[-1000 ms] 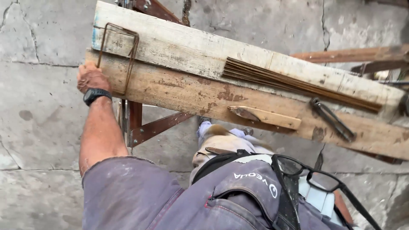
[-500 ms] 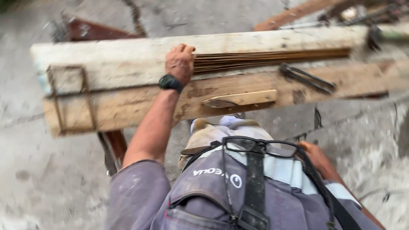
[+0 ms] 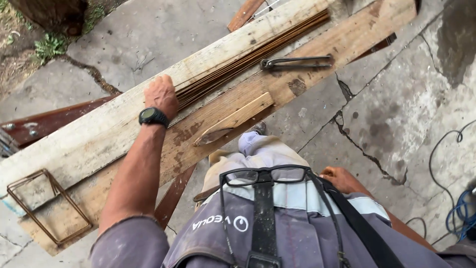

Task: The person bends a metal rod into a rectangular shape using a wooden block as a guide and a hammer to strike the rod. The person repeatedly adjusts the rod's position and hammers it to form the desired shape.

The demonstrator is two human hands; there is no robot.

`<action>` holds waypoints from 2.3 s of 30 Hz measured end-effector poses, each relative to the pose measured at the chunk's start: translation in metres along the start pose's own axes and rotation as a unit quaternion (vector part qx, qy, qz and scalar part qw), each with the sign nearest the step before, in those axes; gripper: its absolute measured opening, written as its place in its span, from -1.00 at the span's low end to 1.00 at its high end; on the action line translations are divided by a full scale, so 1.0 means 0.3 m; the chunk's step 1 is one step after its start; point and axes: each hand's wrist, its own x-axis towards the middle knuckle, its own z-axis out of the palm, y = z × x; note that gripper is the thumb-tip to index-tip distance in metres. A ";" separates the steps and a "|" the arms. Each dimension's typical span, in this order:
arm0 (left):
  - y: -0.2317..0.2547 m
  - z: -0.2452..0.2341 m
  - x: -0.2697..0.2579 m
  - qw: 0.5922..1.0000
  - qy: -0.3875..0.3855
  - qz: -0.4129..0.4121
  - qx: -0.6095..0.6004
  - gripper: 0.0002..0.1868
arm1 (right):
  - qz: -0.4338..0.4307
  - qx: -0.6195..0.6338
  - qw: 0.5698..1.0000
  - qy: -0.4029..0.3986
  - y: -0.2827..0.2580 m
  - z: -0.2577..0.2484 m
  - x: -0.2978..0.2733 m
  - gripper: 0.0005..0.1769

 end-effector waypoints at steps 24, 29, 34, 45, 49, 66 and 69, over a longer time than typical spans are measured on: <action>-0.077 -0.120 -1.036 0.978 0.079 -0.162 -0.101 -0.51 | -0.370 -0.445 0.760 0.296 -0.542 -0.665 0.762 0.19; -0.120 -0.097 -1.136 0.965 0.095 -0.201 -0.141 -0.67 | -0.380 -0.471 0.756 0.249 -0.493 -0.676 0.762 -0.12; -0.187 -0.073 -1.114 0.972 0.082 -0.186 -0.114 -0.63 | -0.359 -0.478 0.778 0.192 -0.519 -0.682 0.684 -0.51; -0.285 -0.036 -1.115 0.976 0.099 -0.164 -0.106 -0.65 | -0.294 -0.256 0.909 0.150 -0.489 -0.574 0.642 -0.75; -0.301 -0.036 -1.131 0.975 0.118 -0.152 -0.111 -0.70 | -0.281 -0.083 0.951 0.104 -0.436 -0.502 0.562 -0.84; -0.217 0.062 -1.030 0.967 0.204 -0.132 0.076 -0.65 | -0.168 0.149 0.974 0.038 -0.245 -0.142 0.412 -0.55; -0.115 0.183 -0.915 0.962 0.251 -0.064 -0.092 -0.61 | -0.207 0.254 0.942 0.070 -0.189 -0.109 0.464 -0.58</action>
